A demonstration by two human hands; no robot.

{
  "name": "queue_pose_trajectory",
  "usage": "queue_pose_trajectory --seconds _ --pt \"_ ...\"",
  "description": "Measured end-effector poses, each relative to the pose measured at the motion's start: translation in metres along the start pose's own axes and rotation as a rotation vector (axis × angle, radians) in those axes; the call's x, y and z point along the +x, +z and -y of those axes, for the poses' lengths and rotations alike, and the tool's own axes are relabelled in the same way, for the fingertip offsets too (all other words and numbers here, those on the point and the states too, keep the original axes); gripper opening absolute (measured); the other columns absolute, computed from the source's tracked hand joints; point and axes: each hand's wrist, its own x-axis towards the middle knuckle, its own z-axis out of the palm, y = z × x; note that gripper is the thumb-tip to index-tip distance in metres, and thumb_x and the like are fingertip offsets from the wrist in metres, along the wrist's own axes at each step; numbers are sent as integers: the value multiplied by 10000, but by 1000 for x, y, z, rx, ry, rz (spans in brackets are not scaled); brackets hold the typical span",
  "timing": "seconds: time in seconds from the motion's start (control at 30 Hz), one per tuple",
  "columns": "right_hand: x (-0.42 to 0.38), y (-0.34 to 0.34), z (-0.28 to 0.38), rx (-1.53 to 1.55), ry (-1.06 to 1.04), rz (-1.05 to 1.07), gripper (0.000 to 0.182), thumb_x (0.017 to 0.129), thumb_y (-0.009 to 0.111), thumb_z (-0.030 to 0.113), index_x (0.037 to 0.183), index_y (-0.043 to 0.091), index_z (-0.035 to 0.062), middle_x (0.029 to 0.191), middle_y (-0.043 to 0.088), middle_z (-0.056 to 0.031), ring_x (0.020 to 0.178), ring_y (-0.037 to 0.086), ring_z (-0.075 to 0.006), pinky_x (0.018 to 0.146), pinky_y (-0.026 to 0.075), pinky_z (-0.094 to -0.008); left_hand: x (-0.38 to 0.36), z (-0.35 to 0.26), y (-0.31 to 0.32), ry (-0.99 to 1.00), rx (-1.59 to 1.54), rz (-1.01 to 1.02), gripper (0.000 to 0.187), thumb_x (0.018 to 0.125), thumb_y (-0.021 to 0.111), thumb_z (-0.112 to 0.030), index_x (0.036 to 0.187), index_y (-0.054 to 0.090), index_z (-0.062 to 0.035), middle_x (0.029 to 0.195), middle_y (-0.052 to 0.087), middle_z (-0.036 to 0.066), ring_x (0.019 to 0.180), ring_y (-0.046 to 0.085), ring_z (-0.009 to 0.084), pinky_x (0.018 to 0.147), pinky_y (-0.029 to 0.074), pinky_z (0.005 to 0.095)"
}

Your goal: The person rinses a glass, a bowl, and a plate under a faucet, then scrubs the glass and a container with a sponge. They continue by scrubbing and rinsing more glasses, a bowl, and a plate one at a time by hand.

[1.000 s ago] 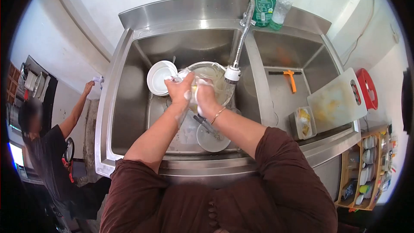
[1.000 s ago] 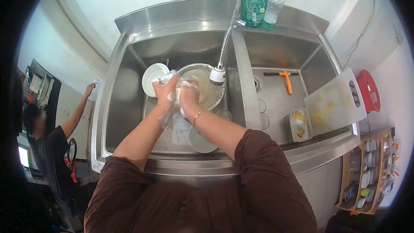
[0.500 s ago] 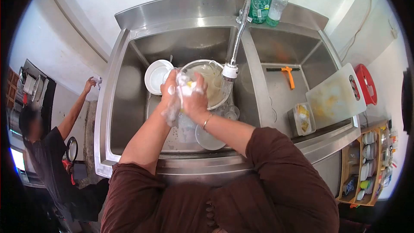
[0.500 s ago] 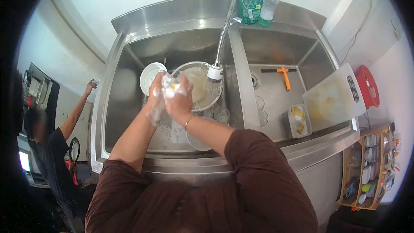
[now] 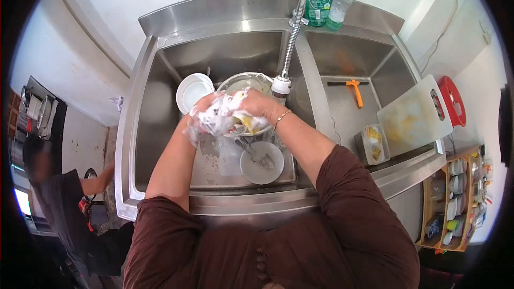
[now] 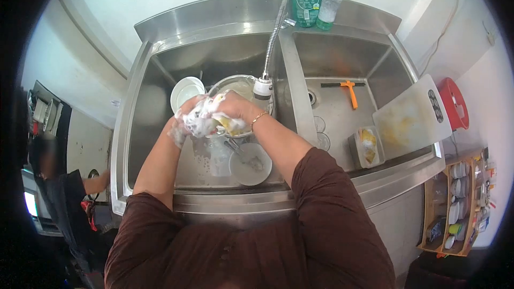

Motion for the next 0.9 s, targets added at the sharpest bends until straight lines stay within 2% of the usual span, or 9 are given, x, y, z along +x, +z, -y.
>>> queue_pose_trajectory --seconds 0.07,0.2,0.3,0.37,0.47,0.53,0.8,0.87,0.9 --pt "12 11 -25 -453 -143 -134 340 735 605 379 915 668 97 880 648 -150 764 624 -271 703 459 -371 -1 -4 -13 33 -50 85 447 825 534 -358 1098 525 -4 1009 602 168 857 614 327 714 528 481" --pt "0 48 35 151 368 -511 292 718 576 307 854 647 59 856 628 -197 778 607 -332 734 463 -399 19 5 -29 317 181 -64 330 850 529 -264 1063 545 -13 909 633 131 782 633 243 675 540 376" --pt "-5 92 15 91 24 -540 267 734 544 239 865 618 18 833 617 -209 783 593 -368 730 470 -400 11 12 -18 278 146 -143 239 802 605 -273 872 597 -45 779 630 62 662 605 163 581 515 316" --pt "-14 100 6 -613 -284 -132 253 683 605 116 879 554 -36 872 592 -229 808 598 -301 668 474 -364 28 13 -58 119 395 -229 231 797 605 -279 849 599 -54 754 625 55 637 600 162 544 504 313" --pt "-35 94 20 -359 45 -106 208 663 581 98 833 573 -21 888 585 -237 801 589 -337 670 474 -392 15 11 -34 -168 642 -354 216 785 600 -291 825 602 -79 682 603 35 580 587 158 448 467 299" --pt "-37 77 43 -530 27 -56 189 667 568 101 814 580 -17 869 593 -226 782 594 -336 664 477 -395 22 6 -45 -269 445 -192 171 845 533 -212 883 587 -54 833 617 41 721 605 148 645 495 291" --pt "-81 -19 112 -785 -128 -33 180 670 549 176 745 605 22 715 594 -161 681 585 -328 613 472 -406 3 27 67 595 1092 160 311 784 592 -111 1084 578 -30 989 626 77 861 595 135 757 488 269" --pt "-108 -54 128 -808 -151 18 207 673 555 231 744 608 43 723 592 -144 681 577 -312 605 461 -398 9 26 108 31 489 -197 318 855 545 -235 1060 564 7 931 634 118 735 627 183 631 529 282" --pt "-122 -70 127 -805 -236 22 220 682 554 257 739 607 52 720 591 -137 674 574 -303 599 455 -388 5 32 127 86 396 -48 329 860 536 -257 1049 564 10 902 633 123 704 630 192 604 536 288"
